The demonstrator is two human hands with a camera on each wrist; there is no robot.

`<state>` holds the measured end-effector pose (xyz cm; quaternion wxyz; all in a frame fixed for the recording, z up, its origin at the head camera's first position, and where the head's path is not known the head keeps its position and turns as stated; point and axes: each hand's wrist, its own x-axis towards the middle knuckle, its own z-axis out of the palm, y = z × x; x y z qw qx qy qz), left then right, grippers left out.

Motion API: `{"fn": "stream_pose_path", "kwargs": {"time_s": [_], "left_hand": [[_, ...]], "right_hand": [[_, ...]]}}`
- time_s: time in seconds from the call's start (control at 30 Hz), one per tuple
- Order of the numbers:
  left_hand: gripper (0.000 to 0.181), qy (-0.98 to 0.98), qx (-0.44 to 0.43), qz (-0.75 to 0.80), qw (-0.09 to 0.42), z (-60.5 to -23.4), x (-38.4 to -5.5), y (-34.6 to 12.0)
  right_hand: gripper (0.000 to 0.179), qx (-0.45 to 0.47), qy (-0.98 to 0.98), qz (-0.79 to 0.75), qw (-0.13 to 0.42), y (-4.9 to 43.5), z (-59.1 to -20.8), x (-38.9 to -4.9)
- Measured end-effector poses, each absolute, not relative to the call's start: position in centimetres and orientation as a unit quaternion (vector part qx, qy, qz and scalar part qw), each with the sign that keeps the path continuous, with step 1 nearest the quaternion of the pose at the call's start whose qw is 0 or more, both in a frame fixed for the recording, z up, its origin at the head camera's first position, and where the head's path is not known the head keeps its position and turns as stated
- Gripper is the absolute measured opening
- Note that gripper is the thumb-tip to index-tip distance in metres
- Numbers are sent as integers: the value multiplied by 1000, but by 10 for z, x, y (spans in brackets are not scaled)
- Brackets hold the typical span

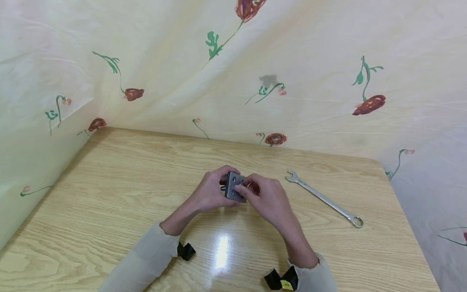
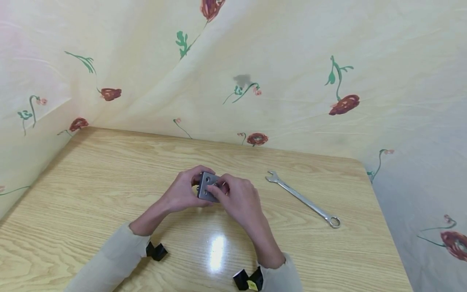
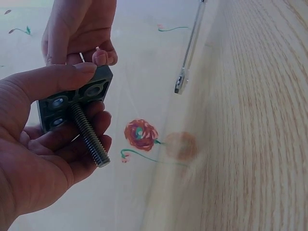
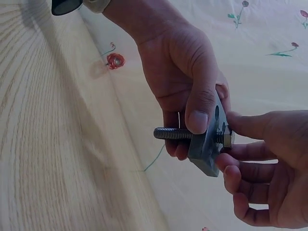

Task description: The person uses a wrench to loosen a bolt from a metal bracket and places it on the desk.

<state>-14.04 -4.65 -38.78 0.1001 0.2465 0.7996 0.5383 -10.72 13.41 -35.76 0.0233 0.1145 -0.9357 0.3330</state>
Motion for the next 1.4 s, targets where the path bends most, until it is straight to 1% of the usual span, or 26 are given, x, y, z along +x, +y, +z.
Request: {"fn": "stream_pose_path", "kwargs": {"time_s": [0.13, 0.3, 0.47, 0.73, 0.83, 0.93, 1.13, 1.27, 1.4], "left_hand": [[63, 800, 248, 538, 98, -388, -141, -47], [62, 799, 250, 539, 97, -388, -141, -47], [61, 794, 252, 544, 99, -388, -141, -47], [61, 794, 253, 544, 99, -389, -141, -47], [61, 793, 254, 545, 99, -389, -141, -48], [61, 793, 254, 545, 99, -389, -141, -47], [62, 795, 247, 545, 104, -388, -140, -47], [62, 797, 251, 541, 100, -388, -140, -47], [62, 799, 254, 536, 94, -388, -140, -47]], "right_hand": [[20, 141, -931, 334, 45, 134, -358, -107], [22, 174, -924, 336, 65, 135, -358, -106], [22, 196, -917, 341, 70, 136, -357, -105], [25, 218, -909, 350, 69, 137, -357, -104], [29, 210, -911, 351, 63, 138, -357, -105], [33, 181, -917, 353, 49, 138, -357, -105], [26, 116, -936, 333, 28, 137, -358, -108], [24, 112, -938, 327, 23, 136, -358, -108], [21, 134, -934, 330, 38, 135, -359, -108]]}}
